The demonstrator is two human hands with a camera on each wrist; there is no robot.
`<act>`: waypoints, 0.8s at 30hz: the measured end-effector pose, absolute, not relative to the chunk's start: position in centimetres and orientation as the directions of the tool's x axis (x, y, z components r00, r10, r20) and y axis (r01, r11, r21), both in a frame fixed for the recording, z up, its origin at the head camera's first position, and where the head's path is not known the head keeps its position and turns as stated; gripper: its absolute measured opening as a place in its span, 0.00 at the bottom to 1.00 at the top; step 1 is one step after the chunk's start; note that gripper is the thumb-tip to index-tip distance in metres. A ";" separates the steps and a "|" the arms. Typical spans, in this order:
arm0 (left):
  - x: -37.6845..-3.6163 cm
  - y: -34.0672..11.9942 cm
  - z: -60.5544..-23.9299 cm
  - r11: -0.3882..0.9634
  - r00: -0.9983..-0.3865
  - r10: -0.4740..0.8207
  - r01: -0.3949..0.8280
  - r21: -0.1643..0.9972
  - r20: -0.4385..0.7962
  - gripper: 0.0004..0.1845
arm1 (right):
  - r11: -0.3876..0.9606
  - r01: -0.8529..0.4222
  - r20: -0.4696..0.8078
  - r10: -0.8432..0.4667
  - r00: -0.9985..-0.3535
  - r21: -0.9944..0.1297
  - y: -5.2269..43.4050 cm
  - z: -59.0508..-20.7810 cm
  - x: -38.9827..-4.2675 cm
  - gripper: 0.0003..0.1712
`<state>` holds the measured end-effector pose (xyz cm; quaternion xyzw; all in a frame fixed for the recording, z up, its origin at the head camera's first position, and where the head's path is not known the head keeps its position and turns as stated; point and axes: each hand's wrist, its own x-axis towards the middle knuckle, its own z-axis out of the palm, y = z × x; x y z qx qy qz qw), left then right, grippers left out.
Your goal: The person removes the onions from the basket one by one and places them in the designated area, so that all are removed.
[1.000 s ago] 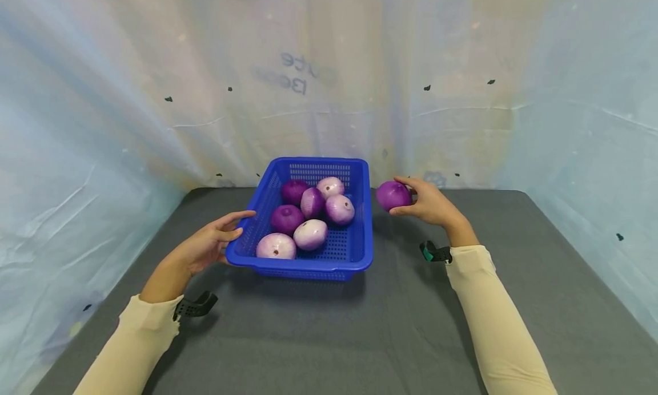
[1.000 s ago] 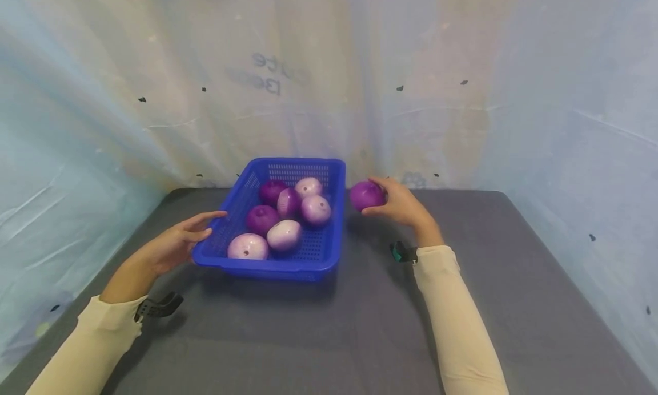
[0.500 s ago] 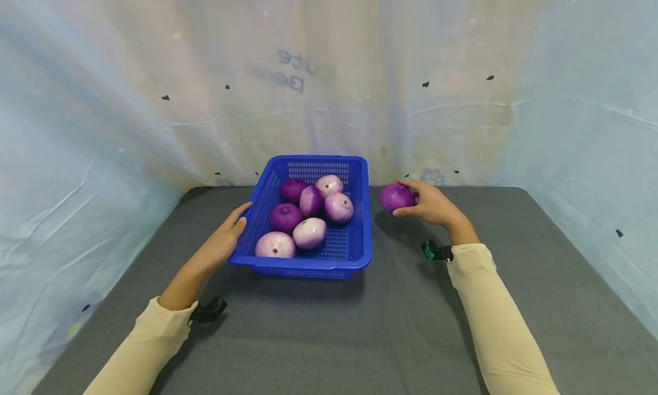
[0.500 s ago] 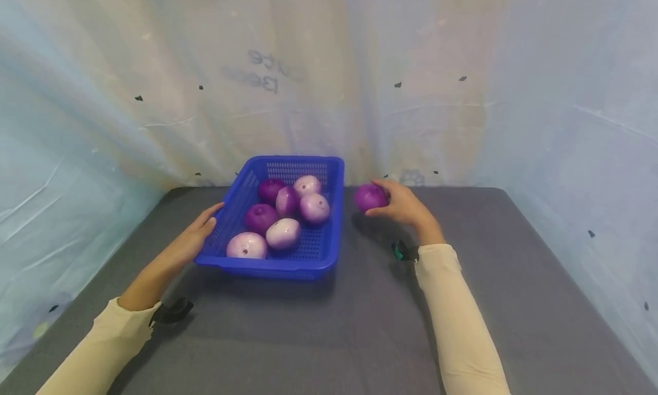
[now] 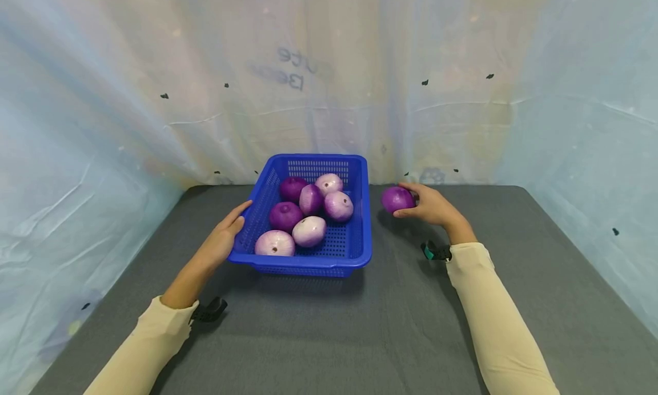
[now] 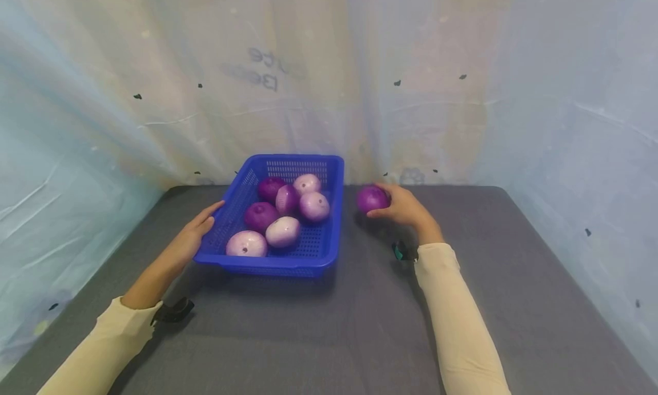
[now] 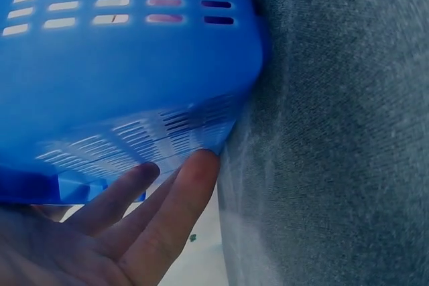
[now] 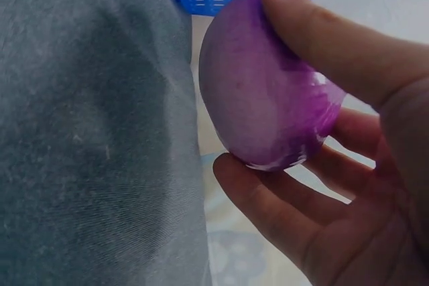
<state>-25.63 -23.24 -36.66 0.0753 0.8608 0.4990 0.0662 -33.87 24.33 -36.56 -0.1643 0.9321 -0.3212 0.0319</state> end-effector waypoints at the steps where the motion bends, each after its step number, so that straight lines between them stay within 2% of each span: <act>1: -25.7 -23.2 -36.7 0.482 -0.980 0.197 0.066 0.874 -0.034 0.28 | 0.741 -0.284 0.045 -0.326 -0.944 -0.608 24.4 -36.7 -33.9 0.53; 8: -25.8 -23.2 -37.0 0.439 -0.979 0.200 0.051 0.897 -0.043 0.28 | 0.761 -0.254 0.018 -0.304 -0.953 -0.597 24.5 -37.4 -34.2 0.53; 24: -25.6 -23.2 -36.9 0.464 -0.974 0.210 0.026 0.886 -0.081 0.31 | 0.782 -0.226 -0.005 -0.281 -0.960 -0.581 24.5 -38.3 -34.4 0.53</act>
